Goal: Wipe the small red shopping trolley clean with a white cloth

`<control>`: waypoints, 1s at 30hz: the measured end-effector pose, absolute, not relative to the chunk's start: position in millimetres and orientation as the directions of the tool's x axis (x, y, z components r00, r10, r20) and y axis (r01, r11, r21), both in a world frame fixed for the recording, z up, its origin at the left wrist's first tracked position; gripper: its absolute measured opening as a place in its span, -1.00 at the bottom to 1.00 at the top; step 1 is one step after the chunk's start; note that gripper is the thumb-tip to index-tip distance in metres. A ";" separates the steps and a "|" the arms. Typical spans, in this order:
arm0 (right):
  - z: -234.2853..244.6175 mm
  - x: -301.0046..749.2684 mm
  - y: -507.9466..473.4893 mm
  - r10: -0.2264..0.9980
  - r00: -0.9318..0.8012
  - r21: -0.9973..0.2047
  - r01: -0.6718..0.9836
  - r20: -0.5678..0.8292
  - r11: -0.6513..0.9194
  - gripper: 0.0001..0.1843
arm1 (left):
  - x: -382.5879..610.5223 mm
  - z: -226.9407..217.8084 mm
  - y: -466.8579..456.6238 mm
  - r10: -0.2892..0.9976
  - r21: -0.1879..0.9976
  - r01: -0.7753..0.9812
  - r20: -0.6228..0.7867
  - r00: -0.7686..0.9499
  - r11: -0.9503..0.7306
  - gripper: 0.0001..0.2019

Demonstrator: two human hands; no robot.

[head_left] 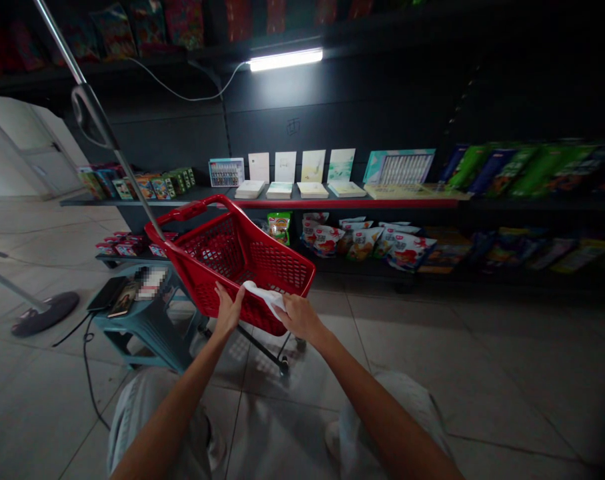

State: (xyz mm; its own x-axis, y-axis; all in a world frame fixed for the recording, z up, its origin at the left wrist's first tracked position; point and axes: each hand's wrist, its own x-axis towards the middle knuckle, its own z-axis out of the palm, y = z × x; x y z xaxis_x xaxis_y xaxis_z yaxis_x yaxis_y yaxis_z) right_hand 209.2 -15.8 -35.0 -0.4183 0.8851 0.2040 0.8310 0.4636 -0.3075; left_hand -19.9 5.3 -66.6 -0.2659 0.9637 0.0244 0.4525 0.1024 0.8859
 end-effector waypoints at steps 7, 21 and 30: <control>-33.4 201.1 -19.2 0.864 -0.455 -0.339 0.795 0.216 0.503 -0.56 | -28.9 -72.0 11.5 0.961 0.885 0.456 0.041 -0.272 0.091 0.22; -28.7 201.4 -20.3 0.853 -0.495 -0.336 0.785 0.166 0.521 -0.48 | -26.6 -70.8 9.5 0.952 0.912 0.400 0.036 -0.303 0.092 0.24; -27.6 199.9 -22.4 0.835 -0.523 -0.363 0.754 0.172 0.548 -0.48 | -29.6 -68.9 9.6 0.947 0.922 0.380 0.055 -0.316 0.073 0.18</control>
